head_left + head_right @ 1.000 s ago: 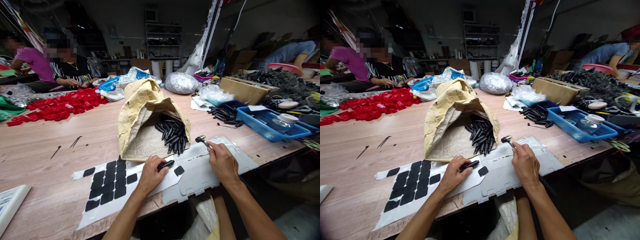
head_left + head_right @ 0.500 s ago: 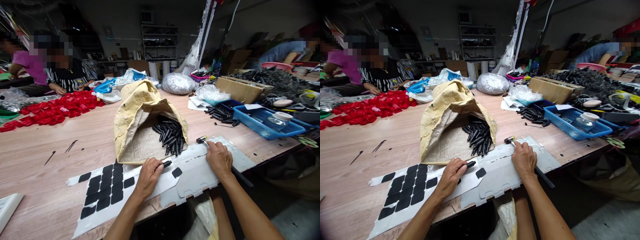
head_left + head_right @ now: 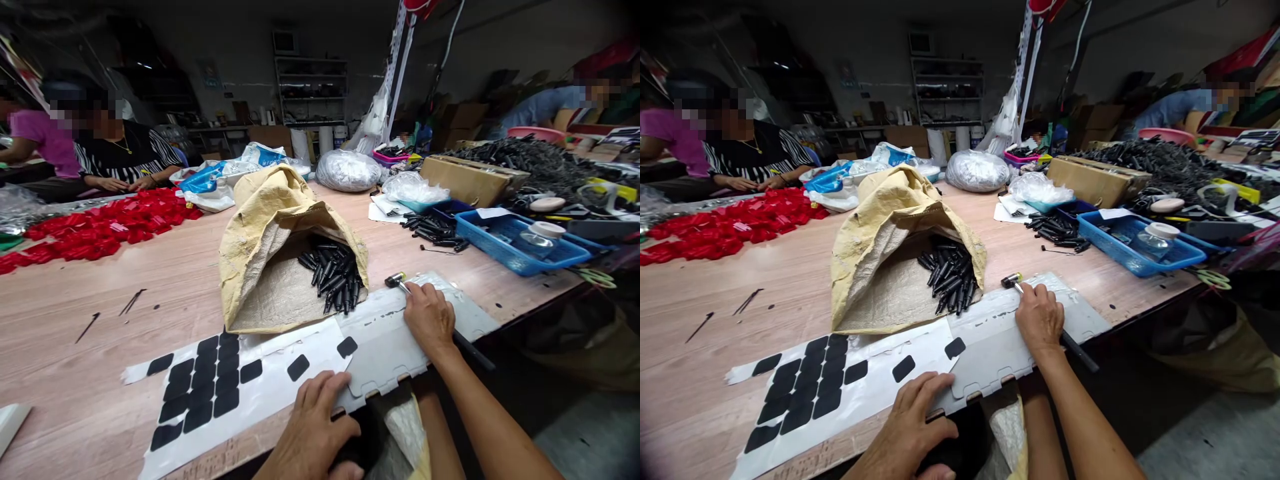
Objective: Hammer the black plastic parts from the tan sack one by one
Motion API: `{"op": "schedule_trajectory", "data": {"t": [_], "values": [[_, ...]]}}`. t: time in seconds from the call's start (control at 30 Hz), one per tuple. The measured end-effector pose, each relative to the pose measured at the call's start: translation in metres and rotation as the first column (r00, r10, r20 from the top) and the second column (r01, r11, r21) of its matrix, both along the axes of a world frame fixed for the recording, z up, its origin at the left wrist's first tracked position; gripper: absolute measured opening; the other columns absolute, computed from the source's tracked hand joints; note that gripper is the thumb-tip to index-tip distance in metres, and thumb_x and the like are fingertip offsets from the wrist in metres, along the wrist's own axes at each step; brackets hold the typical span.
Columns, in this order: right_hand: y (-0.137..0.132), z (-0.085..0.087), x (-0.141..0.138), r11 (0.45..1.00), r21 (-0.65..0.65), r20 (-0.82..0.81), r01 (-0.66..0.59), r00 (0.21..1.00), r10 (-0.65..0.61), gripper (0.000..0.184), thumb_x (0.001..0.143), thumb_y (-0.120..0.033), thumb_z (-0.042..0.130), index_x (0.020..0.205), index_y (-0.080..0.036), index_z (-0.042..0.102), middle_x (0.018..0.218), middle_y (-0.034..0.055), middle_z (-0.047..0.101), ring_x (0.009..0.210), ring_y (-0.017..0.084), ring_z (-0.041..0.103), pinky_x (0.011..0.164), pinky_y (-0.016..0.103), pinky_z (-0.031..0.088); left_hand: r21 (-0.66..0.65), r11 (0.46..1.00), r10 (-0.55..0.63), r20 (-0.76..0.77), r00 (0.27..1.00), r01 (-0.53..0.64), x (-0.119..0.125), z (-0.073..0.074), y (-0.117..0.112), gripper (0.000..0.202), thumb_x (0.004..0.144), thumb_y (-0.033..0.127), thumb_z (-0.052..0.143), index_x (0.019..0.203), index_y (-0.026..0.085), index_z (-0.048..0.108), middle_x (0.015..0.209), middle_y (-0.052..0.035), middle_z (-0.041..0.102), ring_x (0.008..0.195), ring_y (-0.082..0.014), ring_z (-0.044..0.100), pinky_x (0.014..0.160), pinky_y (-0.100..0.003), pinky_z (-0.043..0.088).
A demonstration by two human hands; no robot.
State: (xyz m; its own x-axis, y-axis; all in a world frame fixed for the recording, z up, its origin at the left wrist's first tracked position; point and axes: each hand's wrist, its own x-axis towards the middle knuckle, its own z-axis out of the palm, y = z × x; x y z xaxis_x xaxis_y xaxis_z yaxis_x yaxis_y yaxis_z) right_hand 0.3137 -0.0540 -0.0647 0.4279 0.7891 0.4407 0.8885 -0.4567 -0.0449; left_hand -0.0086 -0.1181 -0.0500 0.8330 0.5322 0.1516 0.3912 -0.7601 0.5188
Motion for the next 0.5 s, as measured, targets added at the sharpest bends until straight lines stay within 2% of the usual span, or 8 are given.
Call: {"op": "schedule_trajectory", "data": {"t": [0.1,0.17,0.23,0.3,0.37,0.43,0.5], "values": [[0.000,-0.001,-0.001,1.000,0.001,0.008,0.001,1.000,-0.001,0.030,0.098,-0.024,0.051,0.123,-0.022,0.069,0.101,0.0086,0.063,0.089,0.022,0.054,0.069,0.034,0.026,-0.076,0.982,0.184,0.139,0.973,-0.175,0.013,0.022,0.025,0.023,0.092,0.037,0.067,0.112,0.027,0.067,0.128,-0.0111,0.064,0.121,-0.0310,0.055,0.100,-0.048,0.048],[0.000,-0.001,-0.001,1.000,0.000,0.000,0.004,1.000,-0.004,0.030,0.098,-0.024,0.052,0.123,-0.022,0.069,0.101,0.0087,0.063,0.090,0.022,0.054,0.069,0.034,0.026,-0.120,0.927,0.374,0.218,0.901,-0.356,0.029,0.040,0.059,0.018,0.098,0.035,0.057,0.110,0.024,0.066,0.110,-0.0096,0.069,0.106,-0.0265,0.061,0.092,-0.043,0.050],[0.001,0.000,-0.001,1.000,-0.003,-0.016,0.005,1.000,-0.005,0.030,0.097,-0.024,0.054,0.124,-0.023,0.068,0.102,0.0087,0.064,0.091,0.022,0.054,0.070,0.033,0.027,-0.118,0.846,0.532,0.243,0.811,-0.519,0.048,0.051,0.101,0.019,0.098,0.036,0.055,0.107,0.023,0.067,0.102,-0.0075,0.070,0.099,-0.0248,0.063,0.085,-0.039,0.051],[0.000,0.001,-0.001,1.000,-0.007,-0.031,0.002,1.000,-0.002,0.030,0.097,-0.024,0.055,0.124,-0.023,0.068,0.102,0.0086,0.064,0.092,0.022,0.054,0.071,0.033,0.027,-0.062,0.764,0.640,0.200,0.742,-0.642,0.066,0.053,0.142,0.020,0.095,0.036,0.059,0.106,0.021,0.067,0.098,-0.0064,0.069,0.097,-0.0245,0.063,0.085,-0.037,0.049],[0.000,0.003,-0.001,1.000,-0.010,-0.042,-0.006,0.999,0.006,0.030,0.097,-0.024,0.054,0.124,-0.022,0.067,0.103,0.0087,0.064,0.092,0.022,0.054,0.071,0.033,0.028,-0.007,0.699,0.711,0.110,0.694,-0.715,0.081,0.049,0.175,0.025,0.093,0.039,0.062,0.106,0.019,0.068,0.097,-0.0078,0.068,0.099,-0.0258,0.063,0.084,-0.036,0.048],[-0.001,0.005,-0.002,1.000,-0.010,-0.050,-0.013,0.999,0.012,0.030,0.098,-0.024,0.053,0.125,-0.022,0.067,0.103,0.0091,0.063,0.093,0.022,0.054,0.071,0.033,0.029,0.023,0.673,0.738,0.040,0.673,-0.739,0.090,0.043,0.196,0.026,0.090,0.040,0.065,0.102,0.017,0.069,0.099,-0.0101,0.067,0.100,-0.0276,0.062,0.082,-0.036,0.047],[-0.001,0.006,-0.002,1.000,-0.010,-0.057,-0.019,0.998,0.018,0.030,0.098,-0.024,0.052,0.124,-0.022,0.067,0.103,0.0094,0.063,0.094,0.022,0.054,0.072,0.033,0.030,0.030,0.677,0.736,0.016,0.677,-0.736,0.094,0.039,0.206,0.021,0.089,0.036,0.067,0.093,0.016,0.069,0.099,-0.0114,0.067,0.099,-0.0284,0.061,0.081,-0.036,0.045]]}}
